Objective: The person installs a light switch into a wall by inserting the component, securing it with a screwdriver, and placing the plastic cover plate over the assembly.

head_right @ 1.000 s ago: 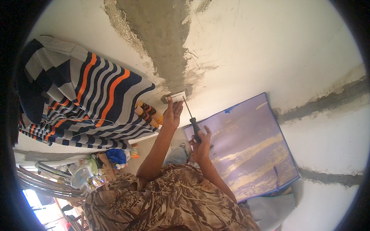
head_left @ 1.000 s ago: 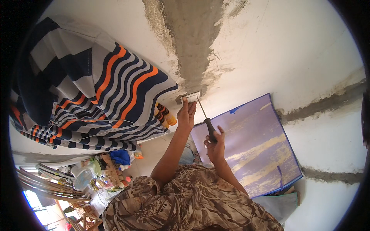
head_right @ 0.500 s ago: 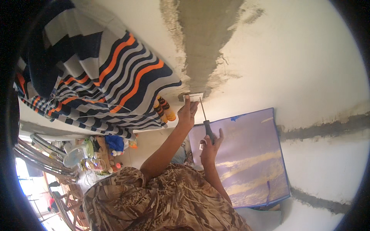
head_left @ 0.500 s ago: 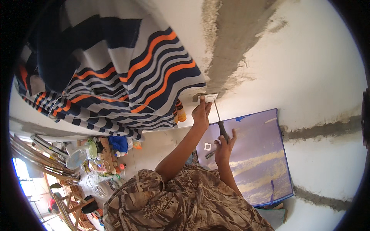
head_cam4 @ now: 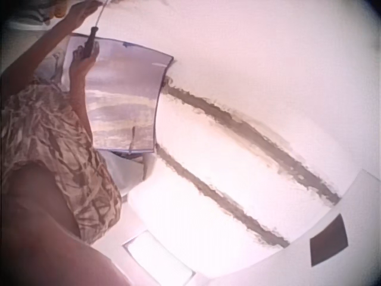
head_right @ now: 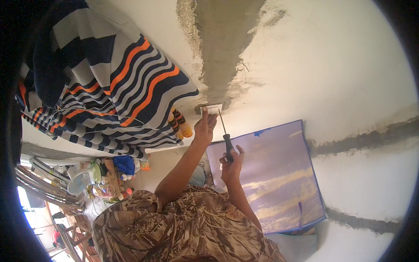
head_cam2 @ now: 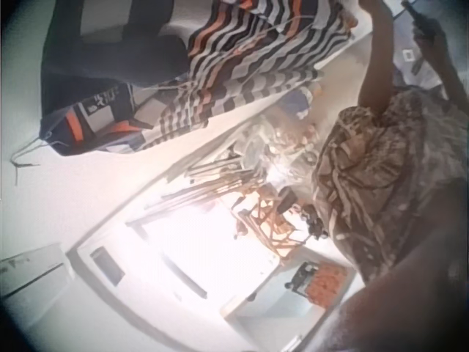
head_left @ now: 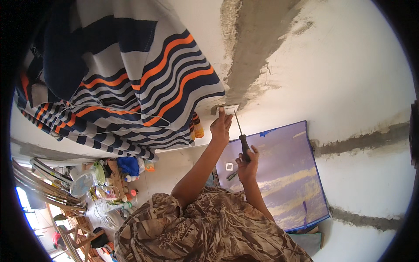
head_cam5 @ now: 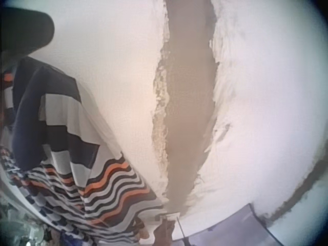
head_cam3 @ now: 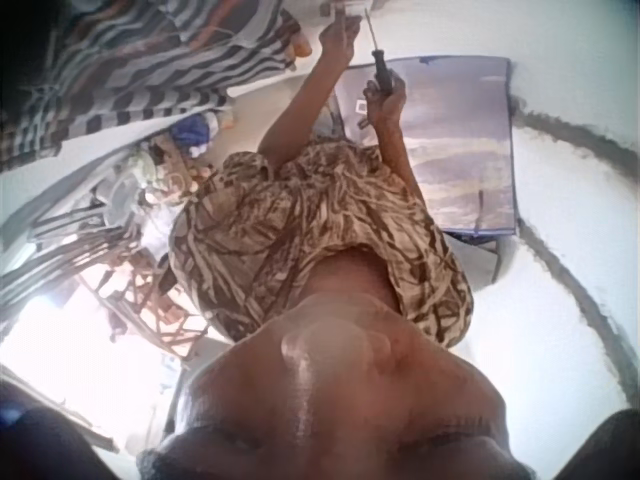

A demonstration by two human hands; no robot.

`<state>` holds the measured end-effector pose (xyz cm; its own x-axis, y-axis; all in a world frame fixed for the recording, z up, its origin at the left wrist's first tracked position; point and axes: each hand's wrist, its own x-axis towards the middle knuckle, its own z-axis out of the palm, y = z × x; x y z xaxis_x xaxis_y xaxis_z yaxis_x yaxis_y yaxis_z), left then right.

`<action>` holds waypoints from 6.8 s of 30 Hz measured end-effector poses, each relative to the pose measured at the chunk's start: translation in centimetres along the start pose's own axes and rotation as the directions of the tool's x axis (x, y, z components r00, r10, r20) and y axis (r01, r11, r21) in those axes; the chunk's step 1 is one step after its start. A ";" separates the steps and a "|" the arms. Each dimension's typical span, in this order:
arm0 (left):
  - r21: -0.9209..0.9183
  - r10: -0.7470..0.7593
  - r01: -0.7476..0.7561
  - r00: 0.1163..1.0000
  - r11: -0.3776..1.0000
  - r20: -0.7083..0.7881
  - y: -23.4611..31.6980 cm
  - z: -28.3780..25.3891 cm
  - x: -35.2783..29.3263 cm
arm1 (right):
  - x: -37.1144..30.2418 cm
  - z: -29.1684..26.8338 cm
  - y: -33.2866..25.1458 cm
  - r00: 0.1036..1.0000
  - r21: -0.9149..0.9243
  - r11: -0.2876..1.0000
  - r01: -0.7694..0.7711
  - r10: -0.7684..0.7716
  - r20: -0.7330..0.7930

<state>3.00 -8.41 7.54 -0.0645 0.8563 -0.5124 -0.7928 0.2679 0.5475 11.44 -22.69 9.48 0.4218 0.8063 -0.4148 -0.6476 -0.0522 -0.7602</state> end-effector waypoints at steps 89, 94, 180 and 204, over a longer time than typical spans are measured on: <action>0.626 -0.541 0.051 0.559 0.778 0.628 7.1 -4.7 -3.3 | -3.9 0.8 2.4 0.978 -0.655 0.727 0.206 -0.177 0.111; 0.848 -0.588 -0.175 0.650 0.501 0.481 7.3 -3.3 -3.5 | -4.3 3.9 2.4 0.538 -0.761 0.013 0.649 -0.715 0.446; 0.612 -0.520 0.018 0.548 0.791 0.655 6.9 -5.5 -2.4 | -5.1 3.9 2.5 0.625 -0.752 0.020 0.659 -0.571 0.533; 0.614 -0.479 -0.049 0.577 0.788 0.661 7.1 -5.9 -1.9 | -5.9 5.4 3.6 0.952 -0.430 0.854 0.294 -0.299 0.056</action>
<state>-6.12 -10.75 8.51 0.7433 0.6580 -0.1209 -0.2493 0.4402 0.8626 3.17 -24.45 11.91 0.5600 0.8167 -0.1393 -0.1558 -0.0613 -0.9859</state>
